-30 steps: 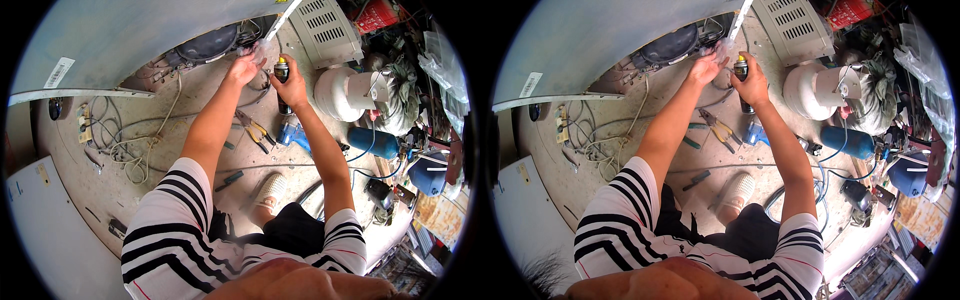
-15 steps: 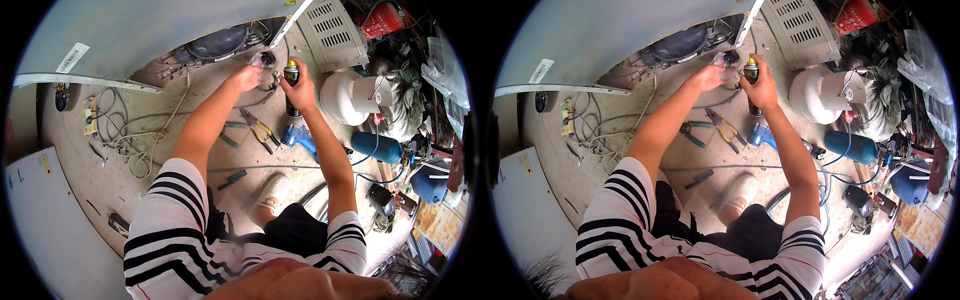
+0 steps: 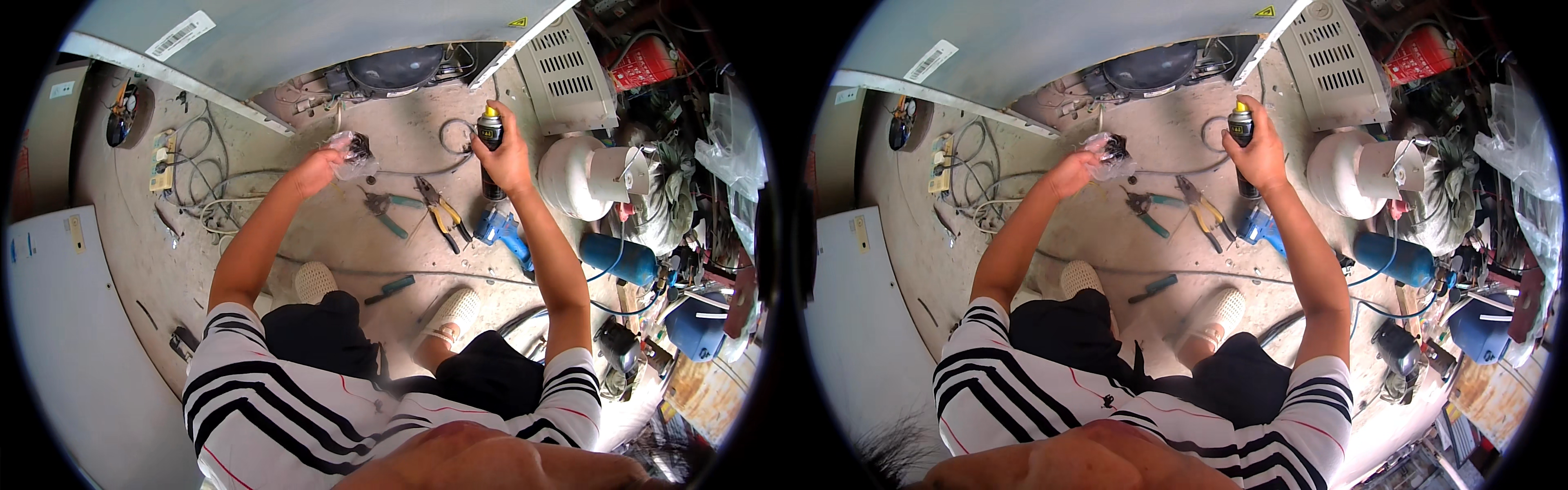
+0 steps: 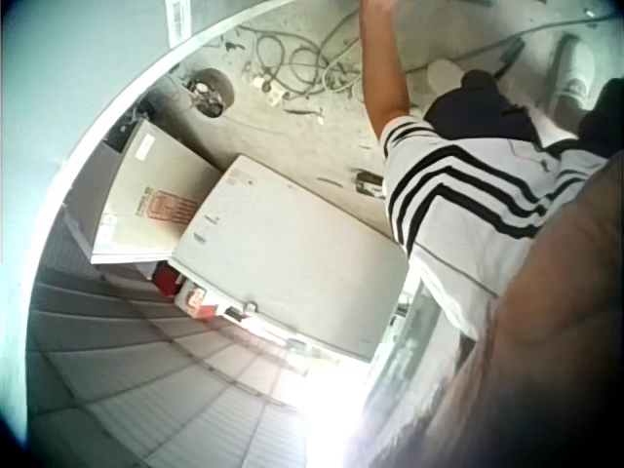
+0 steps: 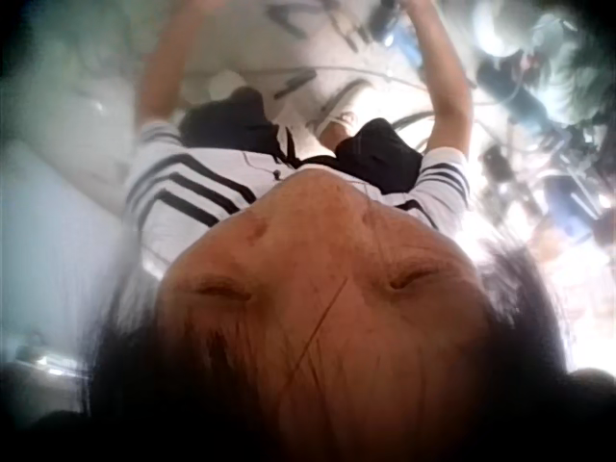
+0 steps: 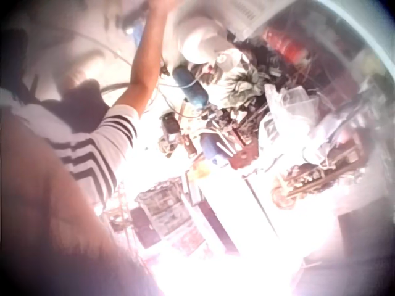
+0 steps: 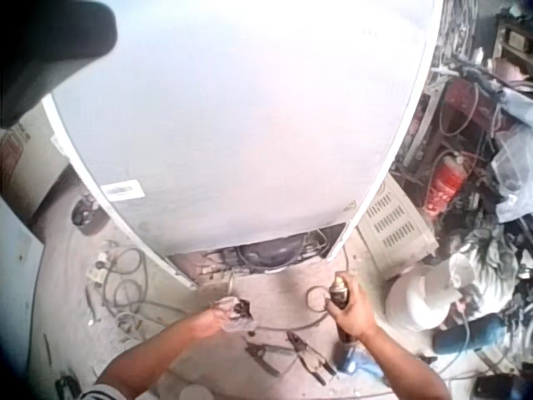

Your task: The person handles components from a plastic bag while using a spray can on an appliance, then moves a blue hand truck and a glass-top freezer.

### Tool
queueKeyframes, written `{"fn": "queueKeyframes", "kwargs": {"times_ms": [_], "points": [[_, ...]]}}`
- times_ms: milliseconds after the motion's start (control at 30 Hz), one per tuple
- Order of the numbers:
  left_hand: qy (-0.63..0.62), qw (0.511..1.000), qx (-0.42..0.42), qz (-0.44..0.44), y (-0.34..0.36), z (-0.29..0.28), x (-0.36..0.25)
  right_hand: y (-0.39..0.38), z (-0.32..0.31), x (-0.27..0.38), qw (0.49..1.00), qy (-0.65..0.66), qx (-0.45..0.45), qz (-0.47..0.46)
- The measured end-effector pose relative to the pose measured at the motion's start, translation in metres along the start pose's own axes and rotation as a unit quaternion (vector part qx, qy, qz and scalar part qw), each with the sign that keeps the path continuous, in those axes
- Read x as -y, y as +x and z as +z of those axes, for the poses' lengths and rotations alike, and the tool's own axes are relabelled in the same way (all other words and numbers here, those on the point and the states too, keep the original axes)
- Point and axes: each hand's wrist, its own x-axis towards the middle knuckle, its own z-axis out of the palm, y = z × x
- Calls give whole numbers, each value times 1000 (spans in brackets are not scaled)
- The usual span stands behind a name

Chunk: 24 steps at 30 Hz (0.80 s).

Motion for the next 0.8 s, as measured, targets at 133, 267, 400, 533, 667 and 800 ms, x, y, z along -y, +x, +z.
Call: {"fn": "queueKeyframes", "kwargs": {"times_ms": [133,267,400,533,667,800], "points": [[-48,998,11,45,6,-20,3,4,8,11,1000,12,6,-19],[-105,990,65,72,15,-25,-10,2,14,18,999,16,6,-32],[-144,981,98,83,17,-24,-23,-3,17,17,999,25,23,-31],[-141,982,98,74,20,-19,-31,-7,18,18,998,36,42,-2],[-127,984,102,76,22,-16,-36,-5,25,25,995,72,68,9],[-128,982,109,85,28,-14,-37,1,44,30,993,84,55,-62]]}}
